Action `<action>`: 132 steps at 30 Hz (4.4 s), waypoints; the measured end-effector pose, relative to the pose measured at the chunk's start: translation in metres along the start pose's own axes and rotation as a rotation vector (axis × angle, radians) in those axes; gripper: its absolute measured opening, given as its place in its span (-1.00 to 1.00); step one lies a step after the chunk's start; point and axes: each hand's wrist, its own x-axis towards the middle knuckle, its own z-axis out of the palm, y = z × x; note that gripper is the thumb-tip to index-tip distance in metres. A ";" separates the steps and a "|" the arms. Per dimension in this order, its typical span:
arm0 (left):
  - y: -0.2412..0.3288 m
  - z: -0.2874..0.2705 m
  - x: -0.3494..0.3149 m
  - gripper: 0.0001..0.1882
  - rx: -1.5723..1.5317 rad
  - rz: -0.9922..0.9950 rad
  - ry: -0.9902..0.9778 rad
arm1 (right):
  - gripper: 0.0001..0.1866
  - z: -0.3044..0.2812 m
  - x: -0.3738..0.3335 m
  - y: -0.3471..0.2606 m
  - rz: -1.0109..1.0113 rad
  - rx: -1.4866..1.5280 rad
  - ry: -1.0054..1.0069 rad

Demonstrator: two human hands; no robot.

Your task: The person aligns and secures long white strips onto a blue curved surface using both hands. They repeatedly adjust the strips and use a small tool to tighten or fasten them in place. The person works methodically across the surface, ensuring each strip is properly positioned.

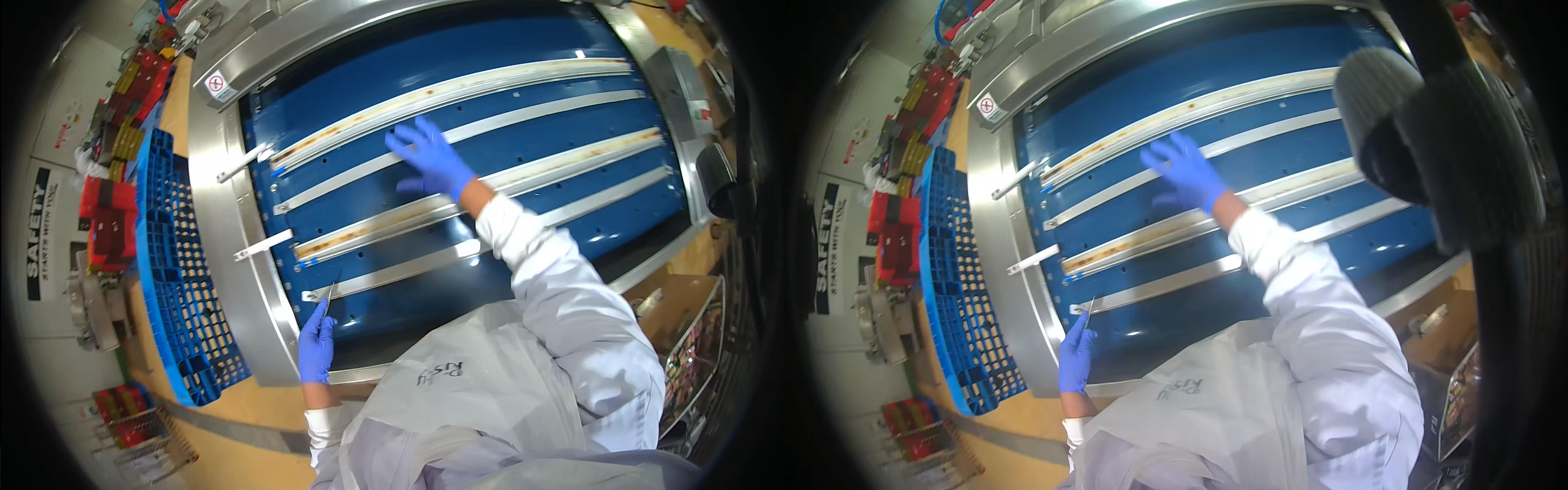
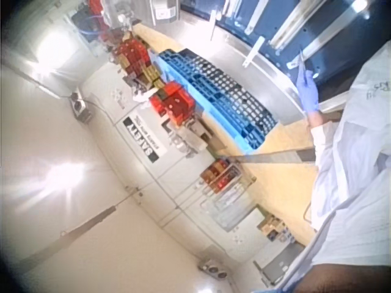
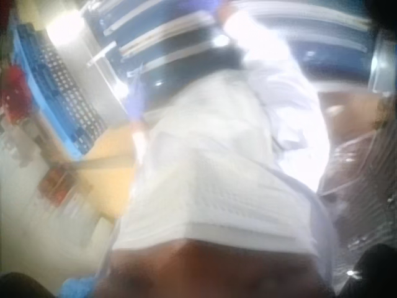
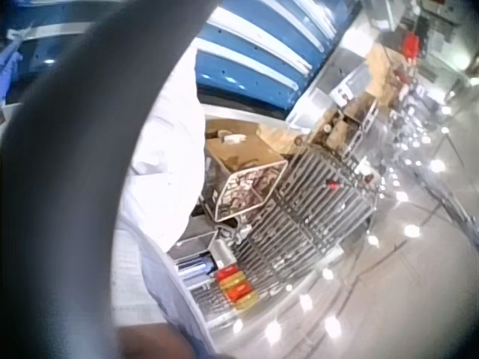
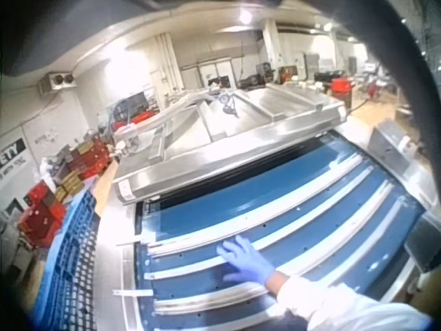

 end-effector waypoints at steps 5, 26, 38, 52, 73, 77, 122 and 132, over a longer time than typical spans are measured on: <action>0.016 0.042 -0.001 -0.56 -0.049 0.072 -0.124 | -0.35 -0.040 -0.141 -0.021 0.040 0.018 -0.173; 0.131 0.194 -0.023 -0.51 -0.285 0.084 -0.032 | -0.41 -0.085 -0.079 0.140 -0.247 0.050 -0.112; 0.135 0.153 0.084 -0.63 -0.131 0.065 0.222 | -0.46 -0.002 0.106 0.159 -0.054 -0.178 -0.143; 0.249 0.132 0.299 -0.78 0.881 0.097 0.275 | -0.57 0.009 0.113 0.165 -0.104 -0.231 -0.201; 0.272 0.122 0.318 -0.81 0.781 -0.043 0.150 | -0.36 0.013 0.106 0.170 -0.143 -0.132 -0.100; 0.257 0.140 0.323 -0.81 0.966 0.053 0.198 | -0.34 0.012 0.108 0.166 -0.141 -0.133 -0.123; 0.285 0.164 0.312 -0.78 0.815 0.084 0.118 | -0.06 0.021 0.107 0.171 -0.103 -0.128 -0.017; 0.284 0.163 0.321 -0.78 0.845 0.158 0.093 | -0.02 0.022 0.106 0.172 -0.095 -0.103 0.006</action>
